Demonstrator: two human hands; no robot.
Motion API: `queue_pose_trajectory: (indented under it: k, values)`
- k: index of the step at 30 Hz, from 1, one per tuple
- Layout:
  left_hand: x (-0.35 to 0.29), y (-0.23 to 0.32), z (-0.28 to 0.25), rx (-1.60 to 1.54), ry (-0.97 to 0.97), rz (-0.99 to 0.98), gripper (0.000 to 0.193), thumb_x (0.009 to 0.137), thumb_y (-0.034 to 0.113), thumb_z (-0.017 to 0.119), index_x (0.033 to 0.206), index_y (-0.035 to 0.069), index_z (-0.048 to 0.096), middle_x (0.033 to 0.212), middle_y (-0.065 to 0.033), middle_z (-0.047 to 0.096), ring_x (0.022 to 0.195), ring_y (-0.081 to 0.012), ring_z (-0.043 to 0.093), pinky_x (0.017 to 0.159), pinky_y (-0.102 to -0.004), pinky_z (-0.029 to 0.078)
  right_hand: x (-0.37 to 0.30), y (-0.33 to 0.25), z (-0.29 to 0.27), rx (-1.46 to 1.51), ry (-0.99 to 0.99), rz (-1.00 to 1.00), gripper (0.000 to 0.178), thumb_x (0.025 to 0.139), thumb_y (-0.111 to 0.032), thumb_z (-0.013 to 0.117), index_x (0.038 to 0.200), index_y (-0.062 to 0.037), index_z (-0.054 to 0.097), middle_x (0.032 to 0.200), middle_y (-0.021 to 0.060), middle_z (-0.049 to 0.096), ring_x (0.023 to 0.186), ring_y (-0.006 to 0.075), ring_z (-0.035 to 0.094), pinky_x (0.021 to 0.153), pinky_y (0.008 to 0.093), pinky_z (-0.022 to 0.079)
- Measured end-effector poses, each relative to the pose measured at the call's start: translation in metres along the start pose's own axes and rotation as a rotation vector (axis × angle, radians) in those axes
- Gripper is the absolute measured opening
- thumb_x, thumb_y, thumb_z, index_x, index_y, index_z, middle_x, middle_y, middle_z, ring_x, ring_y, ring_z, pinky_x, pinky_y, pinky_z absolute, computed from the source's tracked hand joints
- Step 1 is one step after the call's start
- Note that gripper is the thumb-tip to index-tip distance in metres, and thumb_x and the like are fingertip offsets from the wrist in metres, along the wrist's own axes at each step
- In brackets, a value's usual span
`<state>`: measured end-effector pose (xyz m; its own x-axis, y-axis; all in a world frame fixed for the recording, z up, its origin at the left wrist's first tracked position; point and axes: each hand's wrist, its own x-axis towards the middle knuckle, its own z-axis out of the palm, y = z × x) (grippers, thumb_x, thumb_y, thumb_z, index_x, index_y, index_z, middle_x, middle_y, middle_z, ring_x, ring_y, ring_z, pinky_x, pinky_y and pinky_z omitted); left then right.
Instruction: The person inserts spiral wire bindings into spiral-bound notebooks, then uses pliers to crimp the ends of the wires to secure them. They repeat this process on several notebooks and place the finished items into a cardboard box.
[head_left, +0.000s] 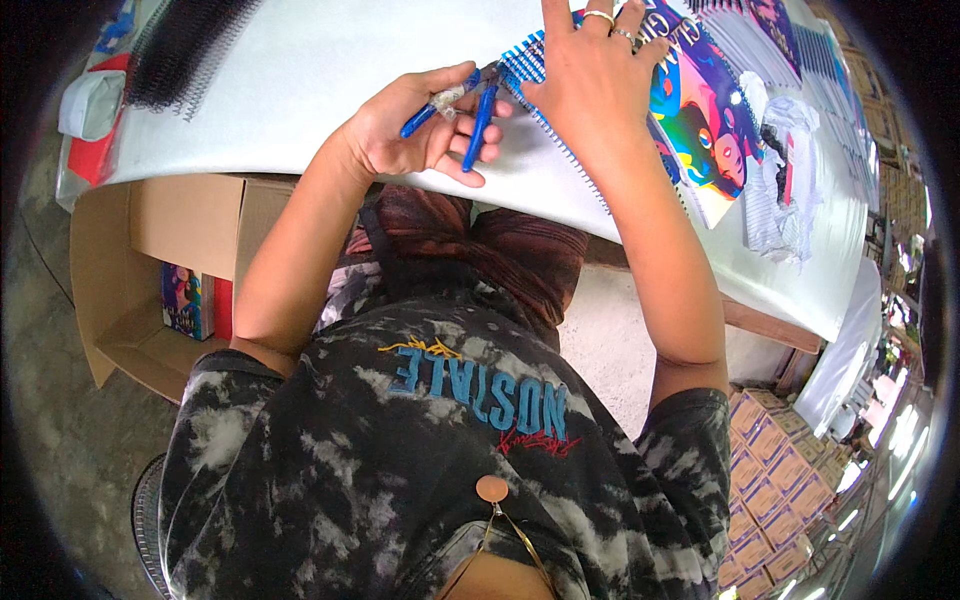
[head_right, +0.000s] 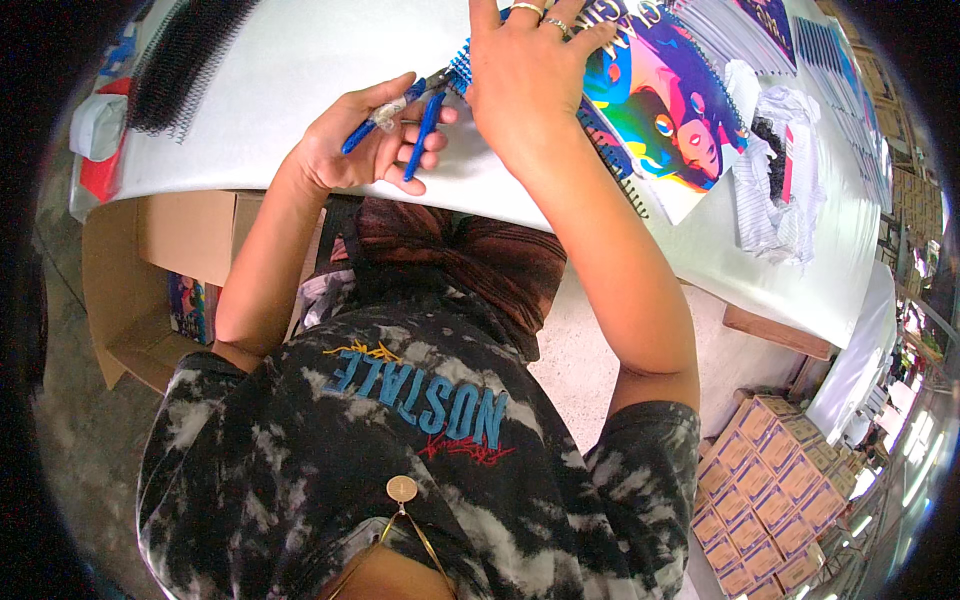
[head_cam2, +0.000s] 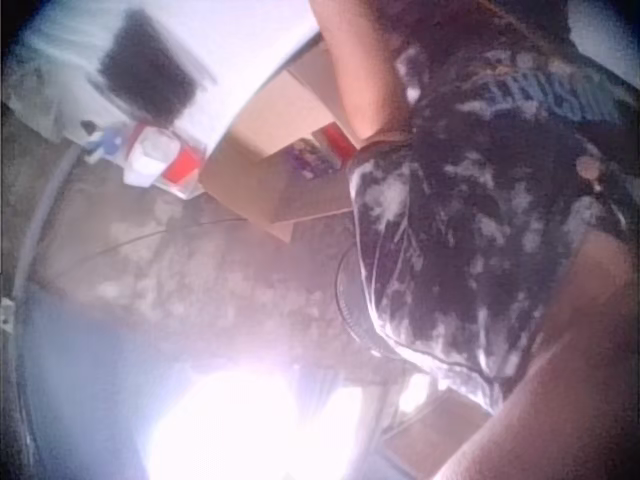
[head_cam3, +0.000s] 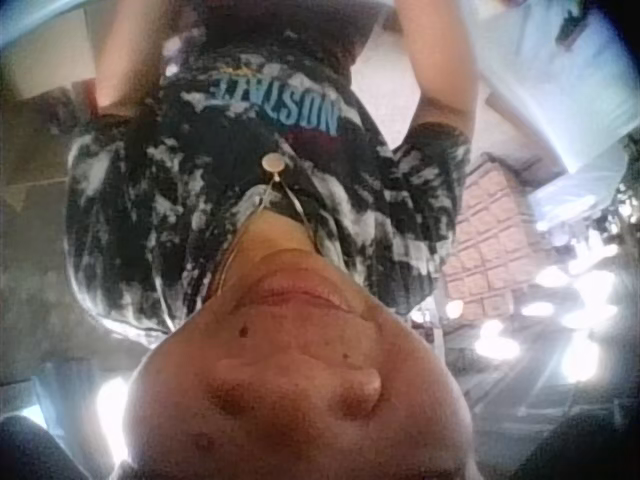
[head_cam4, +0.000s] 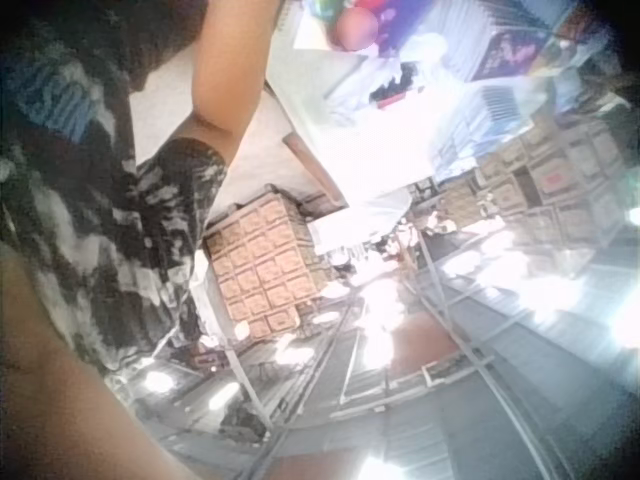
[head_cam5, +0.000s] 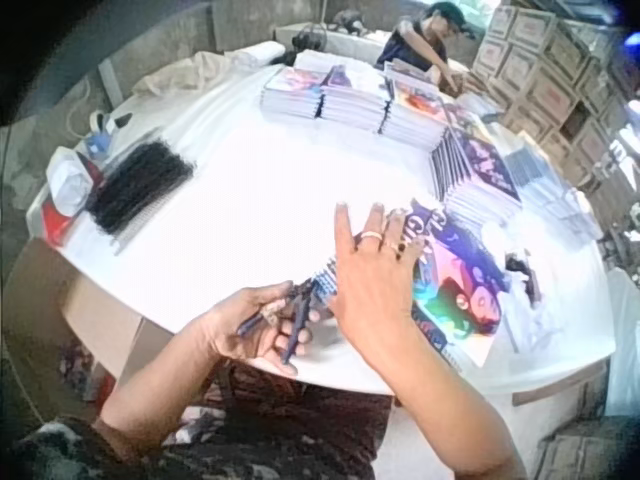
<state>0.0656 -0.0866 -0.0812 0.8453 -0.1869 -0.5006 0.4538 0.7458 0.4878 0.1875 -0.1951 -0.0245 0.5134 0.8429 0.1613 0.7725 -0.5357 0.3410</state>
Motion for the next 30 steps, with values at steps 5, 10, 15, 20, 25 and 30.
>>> queue_pose_trajectory:
  k: [5, 10, 15, 20, 25, 30]
  values:
    - [-0.007, 0.015, 0.010, 0.575, 0.304, -0.010, 0.052, 0.094, 0.046, 0.033, 0.102, -0.001, 0.054, 0.069, -0.0065, 0.051, 0.059, -0.0112, 0.052, 0.043, -0.0258, 0.045, -0.002, -0.003, -0.024, 0.047, -0.089, 0.001, 0.097, 0.063, -0.034, 0.077, 0.140, -0.0089, 0.024, 0.135, 0.0281, 0.034, 0.126, 0.0439, 0.032, 0.098, 0.0600, 0.029]
    - [0.006, 0.011, 0.027, 1.876, 0.613, 0.090, 0.057, 0.094, 0.048, 0.033, 0.105, -0.004, 0.054, 0.079, -0.0115, 0.061, 0.078, -0.0213, 0.064, 0.051, -0.0328, 0.052, -0.004, -0.001, -0.012, -0.024, 0.002, -0.038, 0.096, 0.064, -0.038, 0.076, 0.141, -0.0103, 0.024, 0.137, 0.0208, 0.034, 0.126, 0.0416, 0.033, 0.095, 0.0584, 0.032]
    - [-0.015, 0.015, 0.005, 0.304, 0.074, -0.103, 0.059, 0.094, 0.050, 0.031, 0.116, -0.003, 0.047, 0.091, -0.0147, 0.059, 0.093, -0.0292, 0.060, 0.070, -0.0452, 0.054, -0.006, -0.002, -0.019, -0.034, -0.050, -0.074, 0.095, 0.066, -0.040, 0.073, 0.142, -0.0147, 0.022, 0.138, 0.0150, 0.035, 0.126, 0.0396, 0.033, 0.092, 0.0581, 0.033]
    - [-0.010, 0.000, -0.015, -0.083, -0.128, -0.103, 0.061, 0.094, 0.049, 0.028, 0.121, -0.003, 0.045, 0.099, -0.0165, 0.057, 0.098, -0.0327, 0.058, 0.079, -0.0542, 0.050, -0.003, 0.002, -0.025, 0.043, -0.130, -0.104, 0.094, 0.068, -0.038, 0.072, 0.143, -0.0152, 0.020, 0.136, 0.0139, 0.037, 0.126, 0.0400, 0.032, 0.093, 0.0594, 0.032]
    - [-0.009, 0.005, -0.008, -0.126, -0.113, -0.118, 0.058, 0.095, 0.048, 0.027, 0.117, -0.002, 0.047, 0.088, -0.0108, 0.055, 0.082, -0.0250, 0.059, 0.069, -0.0430, 0.051, -0.006, 0.001, -0.020, -0.007, -0.062, -0.094, 0.091, 0.070, -0.034, 0.070, 0.143, -0.0150, 0.020, 0.135, 0.0139, 0.037, 0.126, 0.0408, 0.032, 0.092, 0.0613, 0.031]
    - [-0.013, 0.027, 0.027, 1.078, 0.221, -0.172, 0.047, 0.095, 0.039, 0.031, 0.113, -0.001, 0.050, 0.089, -0.0161, 0.049, 0.068, -0.0236, 0.059, 0.059, -0.0376, 0.050, -0.003, 0.001, -0.004, 0.012, 0.000, -0.095, 0.089, 0.071, -0.034, 0.069, 0.143, -0.0149, 0.020, 0.135, 0.0144, 0.038, 0.125, 0.0427, 0.033, 0.093, 0.0630, 0.029]
